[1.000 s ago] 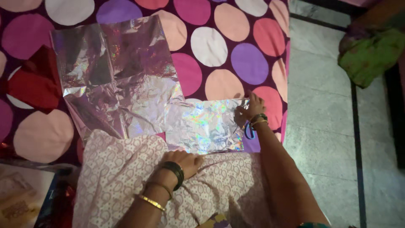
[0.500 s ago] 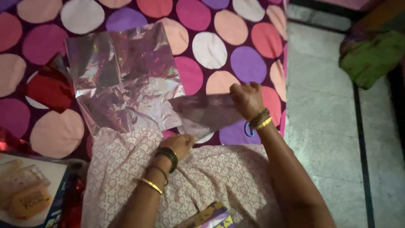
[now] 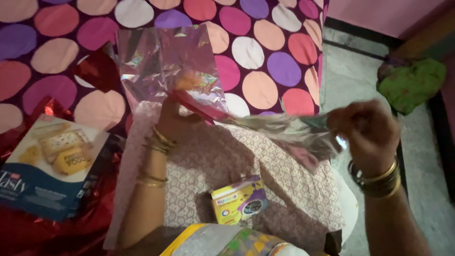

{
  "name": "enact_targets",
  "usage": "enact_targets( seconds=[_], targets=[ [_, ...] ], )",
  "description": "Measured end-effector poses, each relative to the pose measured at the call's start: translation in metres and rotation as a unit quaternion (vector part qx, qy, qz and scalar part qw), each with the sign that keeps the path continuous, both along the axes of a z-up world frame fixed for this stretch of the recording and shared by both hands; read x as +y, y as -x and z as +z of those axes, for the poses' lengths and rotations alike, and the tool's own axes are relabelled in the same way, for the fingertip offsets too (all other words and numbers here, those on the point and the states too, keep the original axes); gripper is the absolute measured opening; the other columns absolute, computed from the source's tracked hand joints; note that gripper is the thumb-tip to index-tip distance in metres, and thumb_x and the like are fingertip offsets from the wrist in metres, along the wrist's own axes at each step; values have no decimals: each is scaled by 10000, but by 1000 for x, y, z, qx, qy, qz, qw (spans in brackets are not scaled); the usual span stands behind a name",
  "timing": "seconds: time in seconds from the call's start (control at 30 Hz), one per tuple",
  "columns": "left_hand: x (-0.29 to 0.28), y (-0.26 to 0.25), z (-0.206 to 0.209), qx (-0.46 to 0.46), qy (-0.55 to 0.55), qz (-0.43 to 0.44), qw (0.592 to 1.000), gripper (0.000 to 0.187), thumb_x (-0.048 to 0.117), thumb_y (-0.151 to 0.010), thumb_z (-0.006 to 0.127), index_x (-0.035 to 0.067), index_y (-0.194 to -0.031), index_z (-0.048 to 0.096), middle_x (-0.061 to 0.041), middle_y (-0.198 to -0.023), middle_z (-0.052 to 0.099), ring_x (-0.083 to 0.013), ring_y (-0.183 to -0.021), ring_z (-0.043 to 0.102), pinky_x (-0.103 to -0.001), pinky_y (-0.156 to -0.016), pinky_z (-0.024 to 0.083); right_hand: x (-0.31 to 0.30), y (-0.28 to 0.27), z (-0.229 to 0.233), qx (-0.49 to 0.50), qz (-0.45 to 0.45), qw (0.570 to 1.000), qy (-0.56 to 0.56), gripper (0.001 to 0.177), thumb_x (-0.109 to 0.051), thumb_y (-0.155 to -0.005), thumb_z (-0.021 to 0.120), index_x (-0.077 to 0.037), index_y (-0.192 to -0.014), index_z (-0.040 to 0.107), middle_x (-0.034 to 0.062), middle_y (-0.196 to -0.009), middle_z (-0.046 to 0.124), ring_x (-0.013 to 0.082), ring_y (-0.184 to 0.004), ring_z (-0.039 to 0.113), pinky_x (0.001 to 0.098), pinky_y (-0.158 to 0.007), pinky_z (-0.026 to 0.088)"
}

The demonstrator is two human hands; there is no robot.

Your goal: The person sits on a bed and wraps a small yellow box with shiny silver wrapping paper. They use scissors to cut the paper to size, fold the edges around the box, and secure the package with clear tape. The wrapped gift is then placed on the bed.

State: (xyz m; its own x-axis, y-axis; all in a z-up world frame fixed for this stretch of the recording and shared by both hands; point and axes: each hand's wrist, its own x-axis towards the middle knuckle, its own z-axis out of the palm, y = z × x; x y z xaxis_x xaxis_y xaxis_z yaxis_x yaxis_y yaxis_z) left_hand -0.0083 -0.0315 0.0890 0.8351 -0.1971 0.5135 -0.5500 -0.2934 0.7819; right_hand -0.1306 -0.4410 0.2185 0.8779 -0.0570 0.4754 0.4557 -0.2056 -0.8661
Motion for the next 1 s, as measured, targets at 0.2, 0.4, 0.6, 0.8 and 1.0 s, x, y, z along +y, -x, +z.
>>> enact_targets(
  seconds=[0.2,0.4,0.6,0.8,1.0],
  targets=[
    [14,50,2,169,259,-59,949,155,61,-1009,781,-23,-987,652,-23,-882,635,-85,-771,552,-278,-700,466,-9,-28,-12,-84,-77,971,210,498,40,-935,777,69,-1332,478,187,-1226,619,236,-1057,650,310,-865,553],
    [37,73,-38,321,181,83,926,133,112,-930,714,-9,-917,659,-65,-722,649,-124,-528,559,-301,-455,417,71,54,-53,106,334,870,346,1054,-383,-693,919,-91,-1550,377,137,-1492,552,282,-1374,527,458,-1117,428],
    [51,46,-68,102,13,175,979,186,133,-903,710,3,-1030,674,-78,-897,742,-156,-770,717,-340,-686,566,132,72,-84,-76,264,777,567,1163,-533,-528,968,-233,-1496,397,136,-1479,492,367,-1363,402,657,-1032,247],
    [50,49,-74,150,172,1,974,613,87,-772,790,56,-1318,514,-39,-1134,680,-129,-1008,655,-309,-859,540,123,69,-77,32,297,815,496,1088,-465,-626,947,-231,-1532,392,90,-1348,566,307,-1281,514,496,-1107,351],
    [71,98,-71,229,-20,106,967,426,118,-863,822,47,-1222,604,-57,-1008,715,-158,-891,683,-320,-765,576,94,33,-42,135,257,947,136,968,-263,-782,834,-114,-1591,324,167,-1537,425,298,-1441,415,449,-1176,349]
  ],
)
